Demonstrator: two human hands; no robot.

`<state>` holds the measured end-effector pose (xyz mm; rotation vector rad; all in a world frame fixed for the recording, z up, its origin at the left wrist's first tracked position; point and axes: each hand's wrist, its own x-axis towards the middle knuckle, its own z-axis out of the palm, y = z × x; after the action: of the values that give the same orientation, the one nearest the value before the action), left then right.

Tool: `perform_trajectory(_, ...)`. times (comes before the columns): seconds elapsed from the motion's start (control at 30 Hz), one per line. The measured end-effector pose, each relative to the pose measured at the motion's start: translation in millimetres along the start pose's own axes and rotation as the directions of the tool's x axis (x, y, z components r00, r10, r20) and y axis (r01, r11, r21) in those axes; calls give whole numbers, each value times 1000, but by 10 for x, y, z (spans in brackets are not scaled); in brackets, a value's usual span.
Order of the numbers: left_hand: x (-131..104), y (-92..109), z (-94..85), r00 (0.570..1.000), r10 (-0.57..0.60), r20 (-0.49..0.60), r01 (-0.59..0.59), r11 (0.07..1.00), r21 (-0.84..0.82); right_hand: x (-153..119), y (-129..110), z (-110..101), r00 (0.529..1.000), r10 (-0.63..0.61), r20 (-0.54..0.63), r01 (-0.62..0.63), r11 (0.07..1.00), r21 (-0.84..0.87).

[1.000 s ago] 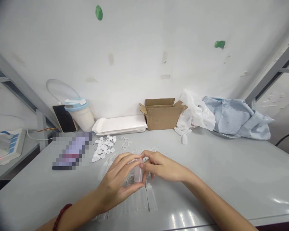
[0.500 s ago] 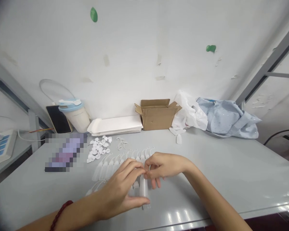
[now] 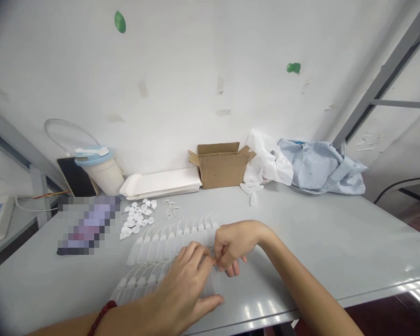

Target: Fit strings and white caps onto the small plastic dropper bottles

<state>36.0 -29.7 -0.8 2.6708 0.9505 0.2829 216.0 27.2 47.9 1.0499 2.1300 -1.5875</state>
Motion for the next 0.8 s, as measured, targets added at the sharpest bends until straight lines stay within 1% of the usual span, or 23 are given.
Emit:
perform_trajectory(0.13,-13,-11,25,1000,-22,-10,23,1000,10,33,6,4,1000,17,-10,-17,1000,11)
perform_trajectory(0.3,-69,-7,23,999,-38,-5,38,999,-39,28,13,-14,1000,24,-4,-24,999,21)
perform_trajectory(0.33,-82,-11,14,999,-41,-16,40,998,-56,10,18,-24,1000,24,-19,-23,999,29)
perform_trajectory(0.37,-93,-22,-1,998,-44,-34,41,996,-77,-14,26,-37,998,17,-61,-14,999,42)
perform_trajectory(0.4,-100,-44,-21,997,-49,-59,43,994,-101,-44,36,-55,990,2,-141,6,998,56)
perform_trajectory(0.43,-102,-83,-49,994,-58,-94,46,991,-123,-78,49,-78,966,-17,-259,35,997,66)
perform_trajectory(0.47,-96,-141,-86,988,-71,-134,52,989,-142,-115,66,-107,914,-35,-404,66,996,63)
perform_trajectory(0.5,-82,-220,-131,979,-95,-178,68,986,-154,-152,88,-141,830,-42,-557,81,996,45)
perform_trajectory(0.53,-60,-322,-185,966,-136,-220,103,982,-159,-185,116,-179,721,-30,-693,50,999,8)
perform_trajectory(0.57,-31,-445,-246,952,-179,-249,142,977,-159,-215,152,-222,607,-3,-795,-29,999,-26)
perform_trajectory(0.6,1,-583,-312,937,-223,-268,188,970,-152,-238,196,-266,493,35,-870,-156,987,-49)
perform_trajectory(0.63,34,-729,-379,921,-268,-281,241,962,-127,-255,247,-310,390,87,-917,-327,944,-50)
perform_trajectory(0.67,65,-876,-442,914,-300,-273,285,954,-94,-267,304,-352,323,126,-938,-423,906,-24)
perform_trajectory(0.7,92,-1013,-498,909,-315,-271,304,949,-83,-273,365,-390,280,159,-947,-489,872,2)
perform_trajectory(0.77,126,-1232,-572,907,-329,-264,321,944,-72,-276,482,-447,223,215,-951,-586,809,45)
perform_trajectory(0.8,134,-1305,-587,910,-328,-255,322,944,-66,-273,534,-466,205,240,-949,-625,778,62)
